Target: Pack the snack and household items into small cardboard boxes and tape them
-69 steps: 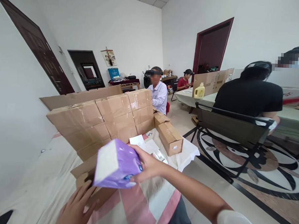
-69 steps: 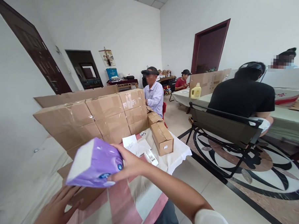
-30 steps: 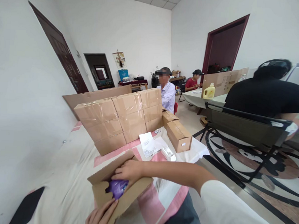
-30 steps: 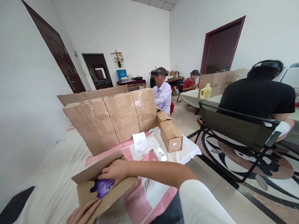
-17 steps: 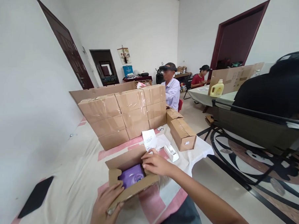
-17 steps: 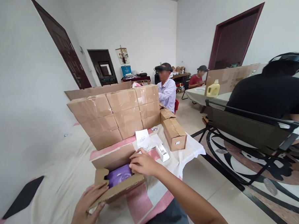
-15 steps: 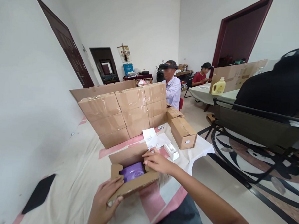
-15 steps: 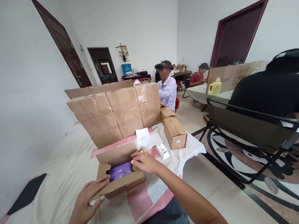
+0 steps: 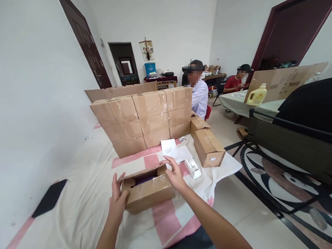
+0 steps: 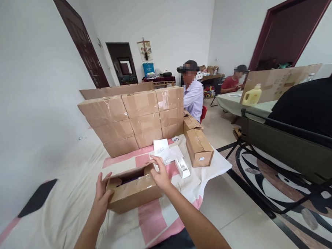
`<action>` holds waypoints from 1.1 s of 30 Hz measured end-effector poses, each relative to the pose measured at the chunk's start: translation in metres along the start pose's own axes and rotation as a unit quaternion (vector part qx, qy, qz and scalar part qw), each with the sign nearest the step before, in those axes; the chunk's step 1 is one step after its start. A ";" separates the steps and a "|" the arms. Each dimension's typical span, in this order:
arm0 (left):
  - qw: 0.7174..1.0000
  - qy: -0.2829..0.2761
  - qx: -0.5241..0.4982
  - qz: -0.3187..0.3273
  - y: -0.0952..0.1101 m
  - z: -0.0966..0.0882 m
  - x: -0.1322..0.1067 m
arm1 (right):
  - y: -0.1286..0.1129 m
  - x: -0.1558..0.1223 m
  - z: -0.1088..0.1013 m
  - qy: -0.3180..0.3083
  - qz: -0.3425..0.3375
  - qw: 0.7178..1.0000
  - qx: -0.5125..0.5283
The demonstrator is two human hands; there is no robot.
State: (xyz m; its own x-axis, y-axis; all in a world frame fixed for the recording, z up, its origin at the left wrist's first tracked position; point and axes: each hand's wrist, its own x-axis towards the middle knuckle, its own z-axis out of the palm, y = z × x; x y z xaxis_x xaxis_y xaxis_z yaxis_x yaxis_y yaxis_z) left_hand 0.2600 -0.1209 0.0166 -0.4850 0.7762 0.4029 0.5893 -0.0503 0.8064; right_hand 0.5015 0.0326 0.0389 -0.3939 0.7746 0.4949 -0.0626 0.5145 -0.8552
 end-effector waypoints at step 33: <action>0.887 -0.062 0.380 0.255 0.033 -0.002 -0.023 | 0.031 -0.019 -0.127 0.036 0.395 0.846 -0.357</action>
State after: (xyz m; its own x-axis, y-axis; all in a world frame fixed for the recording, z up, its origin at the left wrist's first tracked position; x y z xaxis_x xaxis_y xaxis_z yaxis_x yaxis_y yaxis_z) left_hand 0.2894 -0.1414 0.0343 0.0161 0.8396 0.5430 0.9999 -0.0123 -0.0106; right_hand 0.6235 0.0809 0.0227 0.0045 0.9876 -0.1566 0.7740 -0.1027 -0.6249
